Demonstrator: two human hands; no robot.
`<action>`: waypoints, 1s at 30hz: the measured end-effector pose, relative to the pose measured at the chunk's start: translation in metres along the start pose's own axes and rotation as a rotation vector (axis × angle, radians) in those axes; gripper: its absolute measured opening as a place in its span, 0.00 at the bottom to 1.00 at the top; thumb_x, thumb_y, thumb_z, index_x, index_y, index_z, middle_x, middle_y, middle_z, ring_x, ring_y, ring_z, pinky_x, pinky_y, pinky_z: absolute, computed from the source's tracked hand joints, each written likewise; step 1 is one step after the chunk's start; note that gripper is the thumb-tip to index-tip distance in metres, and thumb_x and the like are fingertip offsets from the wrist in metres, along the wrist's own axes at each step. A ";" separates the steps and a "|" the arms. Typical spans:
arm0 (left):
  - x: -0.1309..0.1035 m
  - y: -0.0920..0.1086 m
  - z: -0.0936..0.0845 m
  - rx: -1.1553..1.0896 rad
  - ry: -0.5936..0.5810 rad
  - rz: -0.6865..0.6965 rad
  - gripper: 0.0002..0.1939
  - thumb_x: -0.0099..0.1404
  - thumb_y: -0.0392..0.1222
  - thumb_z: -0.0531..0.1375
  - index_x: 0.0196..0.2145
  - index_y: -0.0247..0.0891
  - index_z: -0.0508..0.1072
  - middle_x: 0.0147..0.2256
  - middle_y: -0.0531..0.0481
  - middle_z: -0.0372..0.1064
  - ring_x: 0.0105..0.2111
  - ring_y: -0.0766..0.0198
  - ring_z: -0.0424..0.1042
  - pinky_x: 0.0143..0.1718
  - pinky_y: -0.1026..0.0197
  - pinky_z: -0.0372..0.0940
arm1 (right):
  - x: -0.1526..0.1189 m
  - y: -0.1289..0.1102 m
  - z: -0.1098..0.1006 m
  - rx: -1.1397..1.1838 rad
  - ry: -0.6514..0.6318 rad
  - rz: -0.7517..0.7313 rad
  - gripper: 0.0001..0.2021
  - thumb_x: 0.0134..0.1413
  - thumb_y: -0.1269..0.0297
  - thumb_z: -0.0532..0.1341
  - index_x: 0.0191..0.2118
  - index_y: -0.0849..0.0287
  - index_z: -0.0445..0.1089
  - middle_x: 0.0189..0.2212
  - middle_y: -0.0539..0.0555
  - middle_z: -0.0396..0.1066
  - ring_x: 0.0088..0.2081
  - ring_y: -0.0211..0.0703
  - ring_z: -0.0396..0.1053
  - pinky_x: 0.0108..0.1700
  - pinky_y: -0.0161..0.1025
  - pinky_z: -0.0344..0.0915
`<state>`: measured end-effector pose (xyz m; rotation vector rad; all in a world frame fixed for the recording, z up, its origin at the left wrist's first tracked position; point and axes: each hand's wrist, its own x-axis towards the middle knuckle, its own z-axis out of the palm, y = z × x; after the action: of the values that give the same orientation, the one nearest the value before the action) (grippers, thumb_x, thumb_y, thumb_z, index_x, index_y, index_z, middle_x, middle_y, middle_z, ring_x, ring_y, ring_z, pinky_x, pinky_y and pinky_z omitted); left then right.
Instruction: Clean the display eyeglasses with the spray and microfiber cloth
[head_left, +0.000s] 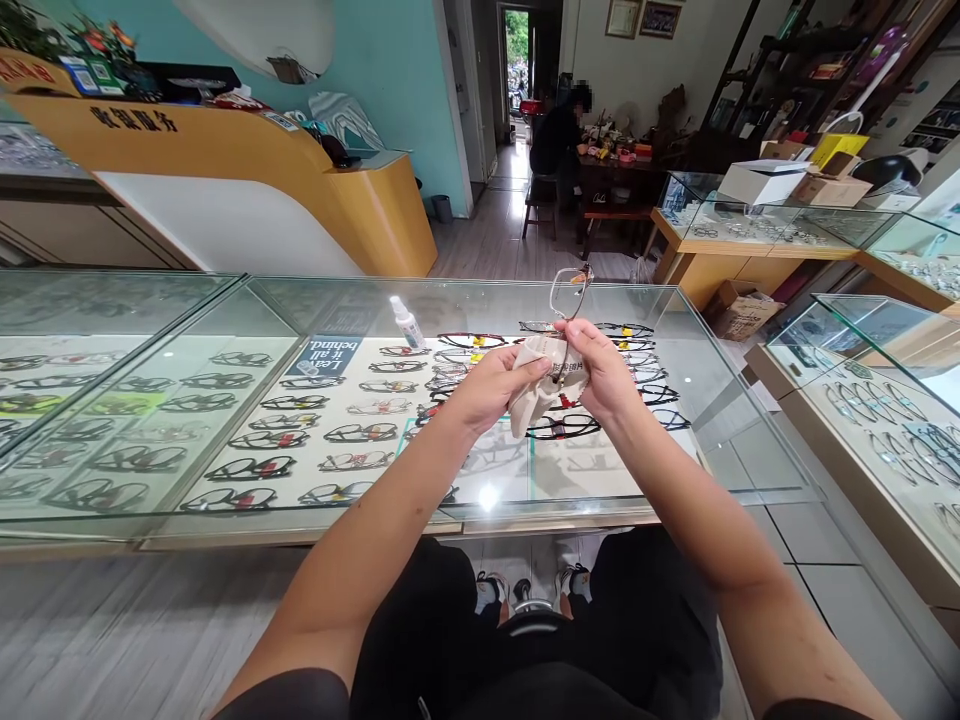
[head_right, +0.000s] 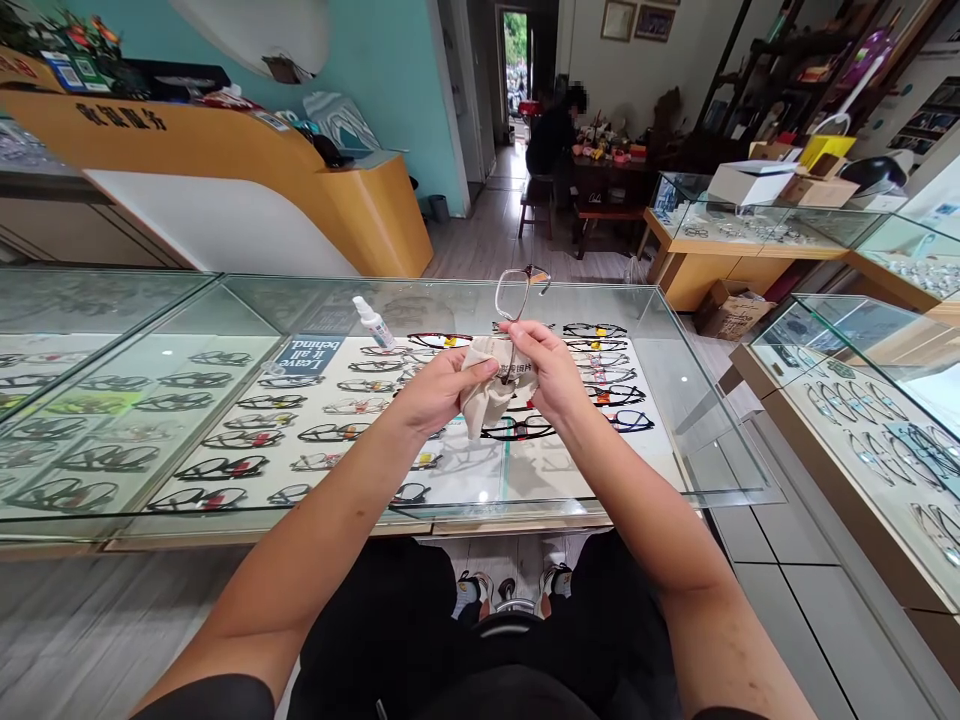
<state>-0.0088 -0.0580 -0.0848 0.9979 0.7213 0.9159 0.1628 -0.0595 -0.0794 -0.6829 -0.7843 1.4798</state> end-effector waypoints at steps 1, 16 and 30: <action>0.000 0.000 0.000 -0.006 0.006 0.016 0.29 0.50 0.53 0.84 0.43 0.34 0.83 0.34 0.49 0.79 0.31 0.65 0.75 0.34 0.63 0.70 | -0.001 0.000 0.001 -0.006 -0.006 -0.001 0.23 0.34 0.48 0.85 0.33 0.51 0.79 0.38 0.49 0.83 0.34 0.42 0.74 0.38 0.39 0.75; 0.002 -0.002 0.005 -0.141 0.099 0.140 0.31 0.49 0.57 0.84 0.41 0.33 0.83 0.33 0.50 0.80 0.32 0.67 0.76 0.35 0.65 0.68 | -0.012 0.007 0.011 -0.078 -0.084 -0.018 0.22 0.38 0.49 0.85 0.29 0.53 0.77 0.39 0.47 0.83 0.37 0.36 0.74 0.43 0.34 0.72; 0.001 -0.004 0.006 0.008 0.110 0.232 0.30 0.49 0.58 0.84 0.39 0.34 0.82 0.32 0.52 0.78 0.32 0.68 0.74 0.35 0.66 0.67 | -0.012 0.003 0.013 -0.020 -0.089 0.041 0.21 0.36 0.51 0.86 0.30 0.54 0.79 0.35 0.46 0.80 0.34 0.35 0.73 0.38 0.33 0.72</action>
<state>-0.0019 -0.0608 -0.0863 1.0593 0.7113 1.1780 0.1514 -0.0721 -0.0748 -0.6556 -0.8583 1.5501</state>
